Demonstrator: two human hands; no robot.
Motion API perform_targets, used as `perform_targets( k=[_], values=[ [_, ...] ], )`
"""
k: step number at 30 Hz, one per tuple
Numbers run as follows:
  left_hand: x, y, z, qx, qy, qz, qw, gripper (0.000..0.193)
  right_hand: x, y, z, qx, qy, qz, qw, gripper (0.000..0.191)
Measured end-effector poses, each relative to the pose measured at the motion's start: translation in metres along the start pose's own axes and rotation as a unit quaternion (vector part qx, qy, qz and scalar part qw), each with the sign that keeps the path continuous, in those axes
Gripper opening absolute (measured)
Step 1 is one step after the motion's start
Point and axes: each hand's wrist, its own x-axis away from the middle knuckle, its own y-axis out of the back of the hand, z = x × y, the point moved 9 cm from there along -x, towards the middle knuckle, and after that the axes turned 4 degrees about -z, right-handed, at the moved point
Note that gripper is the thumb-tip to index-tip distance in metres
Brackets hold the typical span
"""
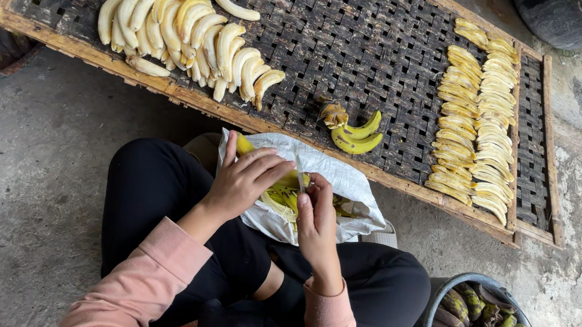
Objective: The person sits on the floor and peels bananas with a knife, cutting the peel and pulling it off by hand. Peeled bananas are placed on a slatted wooden drying rack, and discarded peels are dropped into a white sack on the lap; unpeeled bananas are taken from buckets beside them.
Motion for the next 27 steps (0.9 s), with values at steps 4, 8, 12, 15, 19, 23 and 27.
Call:
perform_targets(
  k=[4, 8, 12, 15, 19, 23, 27],
  values=[
    [0.005, -0.001, 0.016, 0.046, 0.015, -0.017, 0.999, 0.042, -0.007, -0.012, -0.013, -0.111, -0.137, -0.003, 0.984, 0.031],
    [0.012, -0.011, 0.041, 0.211, 0.074, 0.022, 0.974, 0.049, -0.015, -0.032, -0.021, -0.337, -0.237, 0.045, 0.91, 0.035],
    [0.023, -0.022, 0.065, 0.476, 0.193, -0.017, 0.858, 0.051, -0.019, -0.042, -0.04, -0.416, -0.287, 0.08, 0.859, 0.036],
    [0.035, -0.035, 0.091, 0.709, 0.293, -0.118, 0.631, 0.053, -0.011, -0.037, -0.072, -0.37, -0.34, 0.05, 0.863, 0.032],
    [0.057, -0.044, 0.125, 0.735, 0.374, -0.224, 0.52, 0.05, 0.007, -0.017, -0.111, -0.202, -0.376, 0.0, 0.904, 0.027],
    [0.07, -0.058, 0.133, 0.748, 0.421, -0.252, 0.446, 0.048, 0.01, 0.002, -0.132, -0.028, -0.367, -0.024, 0.929, 0.033],
    [0.067, -0.059, 0.131, 0.769, 0.406, -0.258, 0.422, 0.047, 0.002, 0.017, -0.112, 0.087, -0.266, -0.047, 0.959, 0.043]
  ],
)
